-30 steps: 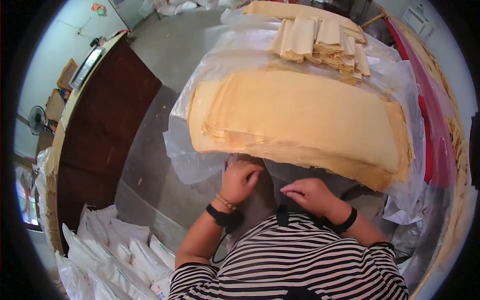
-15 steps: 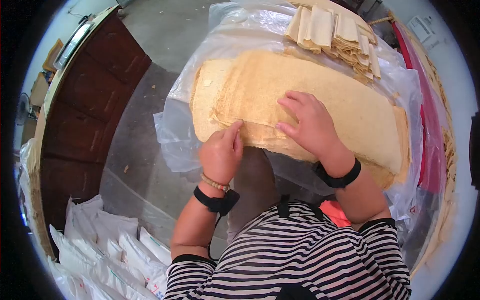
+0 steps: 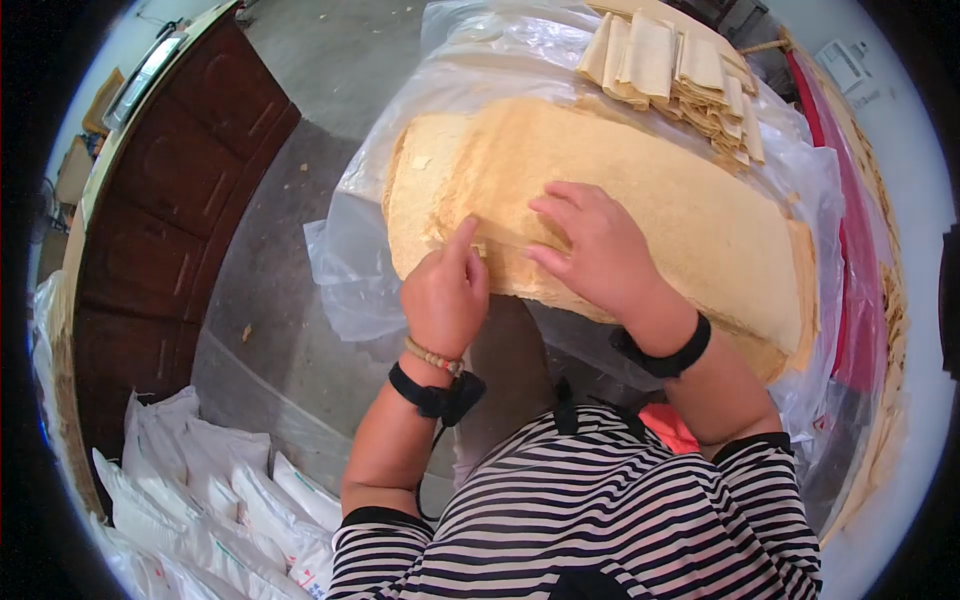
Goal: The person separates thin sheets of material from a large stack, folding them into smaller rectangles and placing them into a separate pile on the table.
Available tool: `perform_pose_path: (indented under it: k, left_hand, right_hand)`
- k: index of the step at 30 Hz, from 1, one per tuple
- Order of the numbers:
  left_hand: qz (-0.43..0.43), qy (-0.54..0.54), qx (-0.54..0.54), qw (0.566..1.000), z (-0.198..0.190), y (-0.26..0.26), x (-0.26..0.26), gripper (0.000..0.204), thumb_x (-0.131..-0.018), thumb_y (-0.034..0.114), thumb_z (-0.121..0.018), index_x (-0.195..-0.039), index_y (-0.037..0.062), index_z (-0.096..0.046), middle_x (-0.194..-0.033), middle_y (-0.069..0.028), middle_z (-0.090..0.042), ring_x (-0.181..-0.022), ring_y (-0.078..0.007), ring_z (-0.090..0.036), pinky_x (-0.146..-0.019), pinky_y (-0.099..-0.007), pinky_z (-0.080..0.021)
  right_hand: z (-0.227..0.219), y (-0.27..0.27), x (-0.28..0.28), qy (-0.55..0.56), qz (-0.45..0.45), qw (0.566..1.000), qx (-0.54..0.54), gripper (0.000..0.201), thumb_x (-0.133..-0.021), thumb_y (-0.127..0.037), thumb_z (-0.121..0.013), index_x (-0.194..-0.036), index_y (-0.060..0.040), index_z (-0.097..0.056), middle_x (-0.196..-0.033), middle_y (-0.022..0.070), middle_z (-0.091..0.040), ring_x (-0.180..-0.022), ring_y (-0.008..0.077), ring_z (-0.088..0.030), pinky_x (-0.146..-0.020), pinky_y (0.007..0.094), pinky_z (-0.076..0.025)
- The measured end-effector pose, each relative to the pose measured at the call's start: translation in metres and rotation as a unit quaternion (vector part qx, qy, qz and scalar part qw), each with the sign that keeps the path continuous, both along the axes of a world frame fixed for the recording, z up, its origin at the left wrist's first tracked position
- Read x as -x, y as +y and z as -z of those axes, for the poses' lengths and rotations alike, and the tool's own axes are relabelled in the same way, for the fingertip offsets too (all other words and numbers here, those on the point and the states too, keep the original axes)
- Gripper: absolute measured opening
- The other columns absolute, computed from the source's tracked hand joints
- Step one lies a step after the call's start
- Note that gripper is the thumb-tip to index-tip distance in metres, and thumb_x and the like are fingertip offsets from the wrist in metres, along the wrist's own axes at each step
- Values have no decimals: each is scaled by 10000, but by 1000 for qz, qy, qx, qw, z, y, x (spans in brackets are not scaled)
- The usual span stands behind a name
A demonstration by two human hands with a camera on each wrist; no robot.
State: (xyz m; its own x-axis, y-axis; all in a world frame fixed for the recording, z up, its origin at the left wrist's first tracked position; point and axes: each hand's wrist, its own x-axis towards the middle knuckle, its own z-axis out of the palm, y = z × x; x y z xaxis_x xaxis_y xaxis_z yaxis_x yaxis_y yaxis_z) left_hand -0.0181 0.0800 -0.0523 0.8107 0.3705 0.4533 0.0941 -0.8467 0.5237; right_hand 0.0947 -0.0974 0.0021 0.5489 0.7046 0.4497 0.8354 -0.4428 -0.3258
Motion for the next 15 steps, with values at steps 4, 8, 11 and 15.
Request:
perform_pose_path:
  k: [4, 8, 11, 15]
  left_hand:
    - [36, -6, -20, 999, -5, 2, -6, 365, -922, 138, -626, -1282, 182, -663, -721, -129, -664, -662, -313, -666, -588, -428, -516]
    - [25, 69, -76, 994, -5, 0, -5, 383, -900, 123, -630, -1274, 199, -660, -716, -105, -660, -659, -304, -669, -596, -429, -526]
    - [20, 73, -142, 987, -6, -3, -6, 381, -872, 129, -642, -1245, 200, -672, -710, -87, -652, -664, -280, -669, -590, -414, -532]
    - [35, 61, -162, 984, -15, 0, -9, 383, -834, 133, -653, -1212, 186, -683, -749, -76, -658, -715, -263, -671, -613, -403, -538]
  right_hand:
    - [1, 29, 3, -51, 29, 998, 0, 368, -781, -254, -796, -1068, -51, -690, -1165, 142, -653, -1103, 336, -613, -931, 441, -508]
    - [7, 41, -3, -78, 47, 995, 44, 176, -825, -208, -732, -940, -80, -697, -1037, 97, -675, -991, 308, -643, -807, 450, -534]
    - [12, 43, -12, -69, 80, 993, 49, 131, -860, -223, -677, -848, -94, -695, -908, 90, -687, -882, 303, -669, -725, 457, -545]
    - [-9, 36, -28, -74, 101, 990, -63, 220, -907, -249, -616, -784, -80, -684, -784, 143, -673, -763, 354, -668, -683, 484, -539]
